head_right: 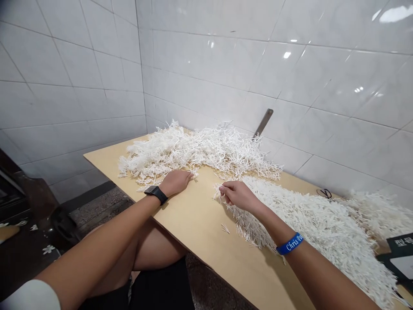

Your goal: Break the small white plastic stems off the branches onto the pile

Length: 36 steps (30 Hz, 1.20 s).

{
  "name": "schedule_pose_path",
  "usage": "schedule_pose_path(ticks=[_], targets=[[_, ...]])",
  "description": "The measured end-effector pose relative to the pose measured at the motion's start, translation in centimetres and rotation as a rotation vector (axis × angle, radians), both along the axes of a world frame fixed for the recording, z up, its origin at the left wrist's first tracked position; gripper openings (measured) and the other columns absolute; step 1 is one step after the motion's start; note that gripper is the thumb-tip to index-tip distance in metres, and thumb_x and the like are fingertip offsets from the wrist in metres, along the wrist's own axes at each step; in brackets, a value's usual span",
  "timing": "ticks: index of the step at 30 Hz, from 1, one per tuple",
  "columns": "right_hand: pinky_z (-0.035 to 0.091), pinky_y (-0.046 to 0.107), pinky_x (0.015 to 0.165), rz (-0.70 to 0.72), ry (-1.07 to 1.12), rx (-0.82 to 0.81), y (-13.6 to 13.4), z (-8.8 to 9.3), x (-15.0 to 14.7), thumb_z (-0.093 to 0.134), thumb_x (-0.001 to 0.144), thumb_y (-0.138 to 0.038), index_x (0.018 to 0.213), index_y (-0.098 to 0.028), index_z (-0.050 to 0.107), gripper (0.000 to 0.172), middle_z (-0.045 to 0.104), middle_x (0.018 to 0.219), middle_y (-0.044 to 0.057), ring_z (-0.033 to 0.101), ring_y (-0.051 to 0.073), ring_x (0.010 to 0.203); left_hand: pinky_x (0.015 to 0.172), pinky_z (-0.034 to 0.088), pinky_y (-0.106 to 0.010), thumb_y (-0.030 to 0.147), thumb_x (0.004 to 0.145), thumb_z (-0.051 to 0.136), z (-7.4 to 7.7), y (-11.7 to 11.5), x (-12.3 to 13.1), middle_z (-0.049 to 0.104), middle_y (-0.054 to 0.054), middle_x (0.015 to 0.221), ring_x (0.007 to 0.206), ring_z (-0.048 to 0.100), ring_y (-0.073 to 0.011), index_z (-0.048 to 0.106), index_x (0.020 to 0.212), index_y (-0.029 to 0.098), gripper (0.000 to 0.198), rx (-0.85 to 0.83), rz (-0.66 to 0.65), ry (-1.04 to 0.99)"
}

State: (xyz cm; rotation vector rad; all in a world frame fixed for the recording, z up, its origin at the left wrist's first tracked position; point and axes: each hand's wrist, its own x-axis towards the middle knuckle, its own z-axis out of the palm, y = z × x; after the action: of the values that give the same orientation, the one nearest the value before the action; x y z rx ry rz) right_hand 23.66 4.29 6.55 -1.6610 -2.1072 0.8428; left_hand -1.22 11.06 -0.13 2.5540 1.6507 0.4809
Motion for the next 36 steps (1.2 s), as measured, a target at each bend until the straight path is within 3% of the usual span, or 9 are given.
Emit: schedule_pose_path(ticks=[4,8,13,17,22,28,30,32,36], targets=[[0.040,0.033,0.069,-0.052,-0.167,0.158,0.6,0.4,0.7,0.053,0.084,-0.016,0.079,-0.018,0.069,0.017,0.068,0.076,0.010,0.061,0.024,0.076,0.079,0.048,-0.034,0.035,0.102,0.026,-0.1,0.1,0.0,0.073,-0.013,0.096,0.089,0.067,-0.0238,0.069,0.096,0.016,0.048,0.025,0.005,0.000],[0.039,0.036,0.084,-0.042,-0.211,0.251,2.1,-0.2,-1.3,0.053,0.083,-0.011,0.106,-0.017,0.069,0.029,0.068,0.108,0.015,0.058,0.030,0.105,0.078,0.047,-0.033,0.038,0.102,0.023,-0.1,0.3,0.1,0.072,-0.012,0.097,0.089,0.067,-0.0243,0.068,0.099,0.017,0.049,0.035,0.003,0.006],[0.043,0.026,0.068,0.066,-0.133,0.196,5.6,-1.9,-6.6,0.053,0.093,-0.036,0.102,-0.020,0.067,0.023,0.071,0.094,0.005,0.063,0.017,0.078,0.077,0.047,-0.034,0.035,0.102,0.025,0.1,0.1,0.0,0.072,-0.012,0.097,0.088,0.067,-0.0245,0.068,0.102,0.017,0.046,0.032,-0.008,0.032],[0.040,0.025,0.063,0.070,-0.138,0.217,7.2,-2.7,-8.5,0.052,0.094,-0.032,0.077,-0.018,0.063,0.025,0.062,0.070,-0.001,0.055,0.013,0.064,0.080,0.049,-0.036,0.033,0.102,0.034,0.1,0.0,0.2,0.071,-0.012,0.097,0.089,0.067,-0.0224,0.066,0.107,0.015,0.037,0.013,0.017,0.060],[0.033,0.026,0.056,0.038,-0.192,0.215,4.8,-2.3,-8.6,0.054,0.090,-0.024,0.064,-0.017,0.057,0.027,0.055,0.060,0.000,0.046,0.013,0.056,0.085,0.052,-0.041,0.039,0.095,0.053,0.1,0.1,0.6,0.069,-0.007,0.099,0.091,0.066,-0.0189,0.065,0.104,0.013,0.029,-0.046,0.038,0.050],[0.031,0.027,0.050,0.069,-0.191,0.161,-1.3,1.4,-5.1,0.044,0.088,-0.023,0.066,-0.017,0.063,0.030,0.054,0.053,0.000,0.045,0.014,0.048,0.092,0.047,-0.044,0.037,0.100,0.041,-0.1,0.4,0.9,0.070,-0.012,0.103,0.100,0.065,-0.0239,0.066,0.105,0.013,0.034,-0.099,0.064,-0.066],[0.038,0.028,0.057,0.066,-0.267,0.184,-1.8,2.0,-2.9,0.042,0.089,-0.019,0.090,-0.018,0.071,0.029,0.066,0.068,0.004,0.056,0.017,0.058,0.093,0.044,-0.043,0.035,0.100,0.036,-0.2,0.4,1.0,0.070,-0.016,0.102,0.103,0.064,-0.0278,0.067,0.100,0.013,0.038,-0.113,0.065,-0.121],[0.045,0.035,0.075,0.060,-0.364,0.265,-1.4,1.7,-1.3,0.044,0.081,-0.007,0.116,-0.019,0.068,0.045,0.072,0.100,0.010,0.065,0.026,0.089,0.093,0.043,-0.043,0.036,0.099,0.034,0.0,0.2,0.9,0.069,-0.018,0.102,0.104,0.063,-0.0309,0.067,0.096,0.013,0.040,-0.122,0.059,-0.183],[0.033,0.054,0.106,0.014,-0.310,0.384,-0.3,-0.2,-2.0,0.044,0.071,0.005,0.135,-0.018,0.057,0.070,0.054,0.141,0.014,0.045,0.036,0.131,0.083,0.046,-0.039,0.034,0.094,0.042,1.2,0.0,0.2,0.069,-0.017,0.096,0.092,0.064,-0.0292,0.063,0.093,0.013,0.030,-0.153,0.017,-0.333]])
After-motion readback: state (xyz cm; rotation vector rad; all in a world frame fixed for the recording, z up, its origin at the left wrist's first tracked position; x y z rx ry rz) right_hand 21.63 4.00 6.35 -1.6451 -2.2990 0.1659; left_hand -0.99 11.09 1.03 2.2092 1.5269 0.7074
